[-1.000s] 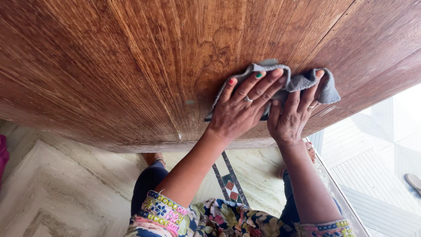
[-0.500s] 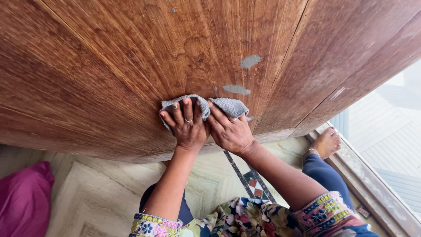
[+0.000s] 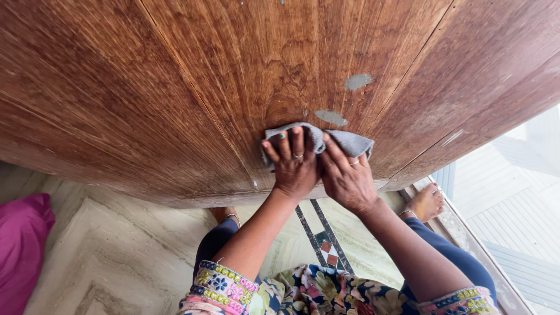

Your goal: The person uses a cloth to wipe and clean a wooden door.

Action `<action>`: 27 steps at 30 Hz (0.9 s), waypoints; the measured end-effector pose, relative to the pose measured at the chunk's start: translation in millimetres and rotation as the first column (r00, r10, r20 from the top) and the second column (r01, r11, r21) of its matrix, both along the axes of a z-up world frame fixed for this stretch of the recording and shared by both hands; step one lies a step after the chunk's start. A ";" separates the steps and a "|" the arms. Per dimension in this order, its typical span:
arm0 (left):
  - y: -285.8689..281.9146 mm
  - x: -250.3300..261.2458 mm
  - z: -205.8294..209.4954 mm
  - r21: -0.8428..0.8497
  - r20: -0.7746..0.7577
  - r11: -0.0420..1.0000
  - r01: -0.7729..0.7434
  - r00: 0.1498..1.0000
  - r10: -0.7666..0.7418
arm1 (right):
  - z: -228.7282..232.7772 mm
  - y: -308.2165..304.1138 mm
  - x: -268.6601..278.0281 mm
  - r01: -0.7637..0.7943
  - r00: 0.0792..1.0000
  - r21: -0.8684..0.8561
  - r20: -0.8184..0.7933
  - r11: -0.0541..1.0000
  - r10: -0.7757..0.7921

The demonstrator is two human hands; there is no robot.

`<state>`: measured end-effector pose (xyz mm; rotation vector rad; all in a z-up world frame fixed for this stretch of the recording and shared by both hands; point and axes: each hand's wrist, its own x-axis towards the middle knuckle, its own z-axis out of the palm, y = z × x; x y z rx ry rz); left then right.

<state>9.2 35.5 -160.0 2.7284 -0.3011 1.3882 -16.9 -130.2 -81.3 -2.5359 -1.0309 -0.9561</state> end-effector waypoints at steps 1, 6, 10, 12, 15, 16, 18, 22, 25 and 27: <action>-8.4 -0.4 6.0 0.027 0.004 1.000 0.013 1.000 -0.013 | -2.3 -9.7 3.8 0.002 1.000 0.025 -0.013 1.000 -0.001; -31.7 -4.5 71.5 0.147 0.044 0.988 0.045 0.998 -0.052 | -1.4 -43.9 24.4 0.042 0.996 0.100 0.069 0.994 -0.049; -25.1 -8.2 131.5 0.067 0.030 0.993 0.095 0.995 -0.097 | 16.7 -40.6 31.2 0.002 0.992 0.361 0.118 0.932 -0.048; -14.3 -9.4 152.8 -0.019 0.027 0.994 0.104 0.994 -0.103 | 32.4 -30.5 29.5 -0.041 0.992 0.485 0.125 0.874 -0.023; 11.5 -13.6 166.4 -0.038 0.039 0.998 0.050 0.998 -0.048 | 54.2 -7.3 22.0 -0.062 0.995 0.547 0.102 0.835 0.007; 18.3 -14.0 166.0 -0.036 0.038 0.998 0.041 0.998 -0.040 | 59.6 1.1 21.2 -0.084 0.994 0.547 0.101 0.833 0.033; 30.5 -15.6 157.3 -0.024 0.029 0.999 0.030 0.999 -0.029 | 64.8 16.0 21.3 -0.088 0.994 0.512 0.099 0.854 0.044; 46.1 -12.1 117.0 -0.011 0.052 0.998 0.056 0.997 -0.056 | 56.9 38.7 21.6 -0.019 0.996 0.326 0.094 0.945 -0.013; 52.6 -10.0 77.1 0.037 0.032 0.999 0.011 0.999 -0.012 | 38.5 55.7 16.5 0.010 0.999 0.205 0.042 0.979 -0.020; 53.9 -9.3 51.0 0.086 0.005 0.995 -0.051 0.999 0.051 | 25.5 62.1 14.4 0.003 1.000 0.164 0.021 0.987 -0.007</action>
